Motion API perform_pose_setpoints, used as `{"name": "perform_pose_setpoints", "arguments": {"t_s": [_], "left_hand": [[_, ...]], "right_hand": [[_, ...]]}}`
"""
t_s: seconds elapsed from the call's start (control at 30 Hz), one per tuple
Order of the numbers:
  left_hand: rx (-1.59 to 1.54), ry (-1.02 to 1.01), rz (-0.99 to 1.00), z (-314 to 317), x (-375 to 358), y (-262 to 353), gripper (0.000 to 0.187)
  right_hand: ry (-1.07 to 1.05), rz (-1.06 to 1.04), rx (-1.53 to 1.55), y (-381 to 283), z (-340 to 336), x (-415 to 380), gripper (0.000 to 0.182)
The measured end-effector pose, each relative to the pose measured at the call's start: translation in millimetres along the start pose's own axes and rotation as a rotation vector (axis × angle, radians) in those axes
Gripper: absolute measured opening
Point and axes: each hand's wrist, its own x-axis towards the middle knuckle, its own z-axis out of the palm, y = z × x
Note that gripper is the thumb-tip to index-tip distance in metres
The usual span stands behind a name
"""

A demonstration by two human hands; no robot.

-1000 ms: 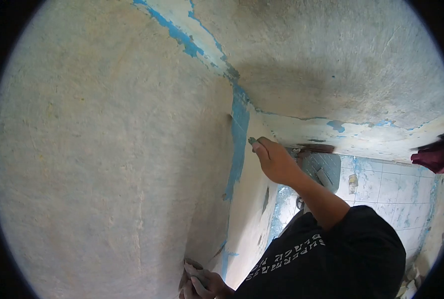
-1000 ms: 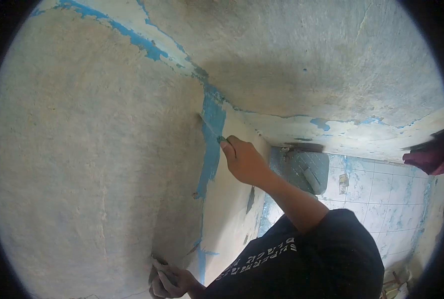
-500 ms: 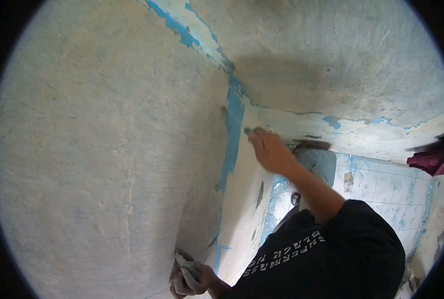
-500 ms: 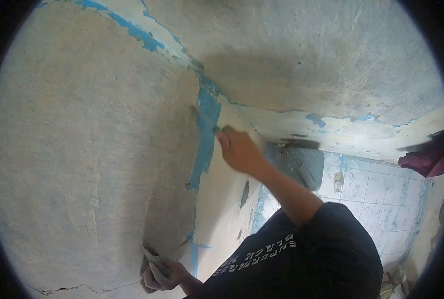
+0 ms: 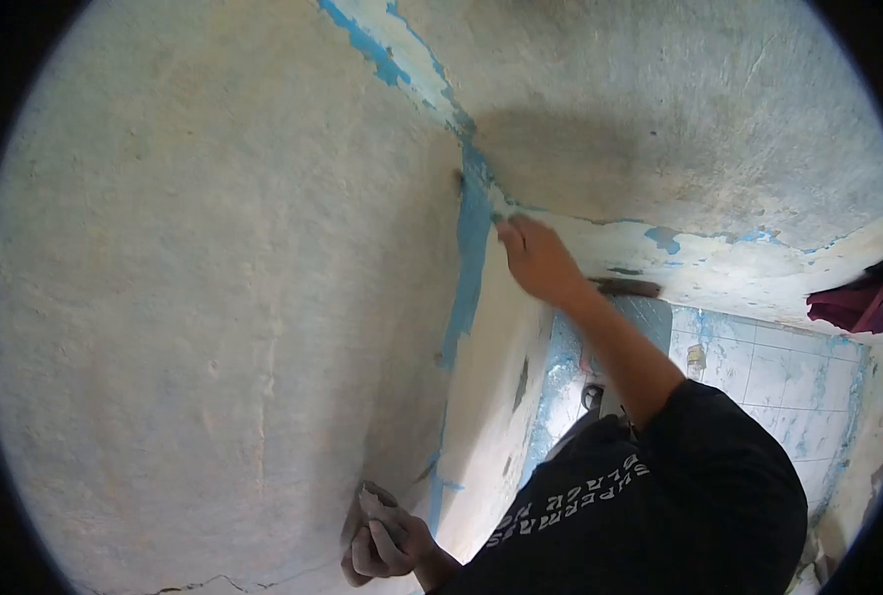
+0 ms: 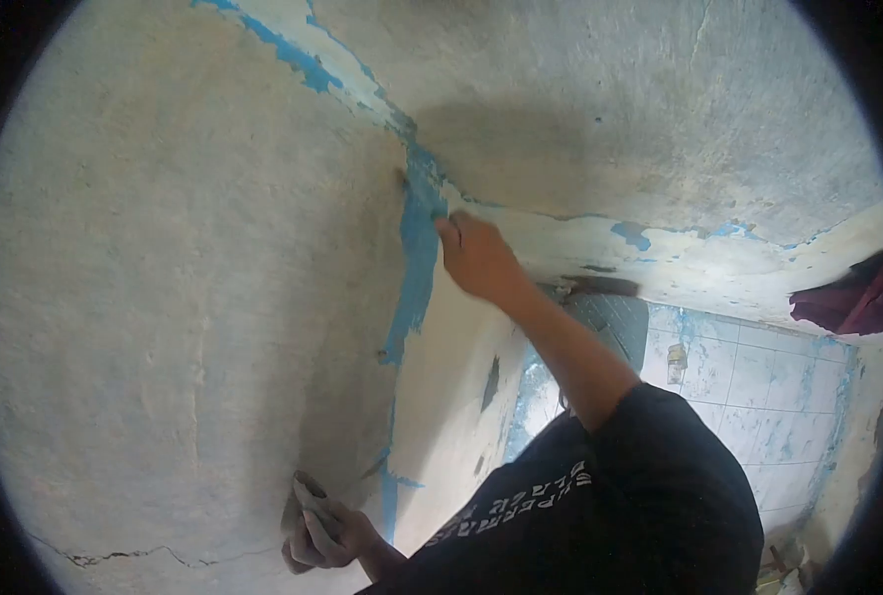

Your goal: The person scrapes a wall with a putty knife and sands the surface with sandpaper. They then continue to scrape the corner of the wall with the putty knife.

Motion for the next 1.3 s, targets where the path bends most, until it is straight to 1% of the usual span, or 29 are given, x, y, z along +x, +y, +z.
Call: {"name": "perform_pose_setpoints", "arguments": {"t_s": [0.03, 0.07, 0.1, 0.13, 0.2, 0.23, 0.27, 0.33, 0.37, 0.4, 0.5, 0.53, 0.6, 0.63, 0.67, 0.73, 0.77, 0.83, 0.87, 0.93, 0.97, 1.03, 1.07, 1.17, 1.2, 1.27, 1.3], "left_hand": [[-0.005, 0.020, -0.004, 3, 3, 3, 0.028], [0.007, -0.004, -0.041, 1, 7, 6, 0.031], [0.020, -0.036, -0.078, -1, 9, 8, 0.034], [0.020, -0.036, -0.084, 1, 9, 10, 0.034], [0.034, -0.063, -0.050, -6, 7, 6, 0.032], [0.038, -0.074, -0.030, -10, 6, 3, 0.032], [0.038, -0.073, -0.016, -8, 7, 3, 0.031], [0.035, -0.042, -0.006, 7, 12, 7, 0.030], [0.037, -0.034, 0.000, 12, 13, 10, 0.030], [0.044, -0.033, 0.006, 14, 13, 12, 0.029], [0.084, -0.079, 0.064, -4, 10, 2, 0.029], [0.091, -0.077, 0.075, -5, 12, 2, 0.029], [0.020, -0.062, 0.054, -1, 20, 5, 0.029], [-0.038, -0.059, 0.038, 1, 22, 6, 0.029], [-0.050, -0.059, 0.036, 3, 18, 3, 0.029], [-0.033, -0.080, 0.081, -1, 12, -5, 0.028], [-0.028, -0.095, 0.090, -4, 7, -6, 0.028], [0.055, -0.018, -0.014, 3, 19, 11, 0.033], [0.057, -0.018, -0.019, 4, 21, 13, 0.033], [0.030, 0.060, -0.023, 8, 25, 15, 0.022], [0.031, 0.072, -0.024, 9, 22, 13, 0.022], [0.064, 0.006, 0.004, 2, 9, 3, 0.025], [0.070, -0.006, 0.012, -1, 7, 3, 0.025], [-0.023, 0.002, -0.045, -3, 8, 6, 0.025], [-0.007, 0.014, -0.051, 0, 8, 5, 0.026], [0.012, 0.032, -0.060, 4, 9, 7, 0.027], [-0.023, 0.010, -0.057, 3, 7, 7, 0.028]], "right_hand": [[-0.013, -0.023, -0.023, -1, 5, -17, 0.045], [-0.031, -0.042, -0.049, -2, 9, -32, 0.046], [-0.049, -0.049, 0.029, -4, 11, -39, 0.045], [-0.049, -0.052, 0.024, 1, 9, -26, 0.045], [0.046, -0.112, 0.009, 19, 7, 6, 0.043], [0.012, -0.030, 0.047, 8, -2, 15, 0.042], [0.018, -0.027, 0.046, 12, 0, 7, 0.042], [-0.022, -0.131, 0.005, 17, 7, -14, 0.043], [-0.085, -0.046, 0.018, -3, 0, -29, 0.042], [-0.086, -0.048, 0.014, 1, 2, -20, 0.042], [0.069, -0.073, -0.065, 17, 8, 20, 0.036], [0.071, -0.074, -0.064, 20, 12, 19, 0.036], [0.041, -0.322, -0.111, 33, 12, 12, 0.034], [0.023, -0.237, -0.056, 25, 15, -7, 0.034], [-0.086, -0.040, -0.008, -3, 3, -24, 0.036], [-0.044, -0.028, 0.052, 1, 5, -19, 0.041], [-0.055, -0.015, 0.059, 3, 3, -17, 0.041], [-0.134, 0.049, 0.067, -5, -13, -4, 0.041], [-0.137, 0.046, 0.063, -3, -11, -11, 0.041], [-0.086, -0.007, 0.025, 5, 1, -26, 0.042], [-0.080, -0.017, 0.027, 9, 4, -20, 0.042], [0.033, -0.150, 0.025, 18, 10, -13, 0.044], [0.023, -0.140, 0.032, 18, 10, -12, 0.044], [-0.005, -0.066, -0.058, 10, -1, 11, 0.043], [0.010, -0.082, -0.060, 6, -1, 5, 0.043], [-0.061, -0.056, 0.001, 7, 6, -20, 0.047], [-0.022, -0.131, -0.009, 24, 10, -7, 0.046]]}}
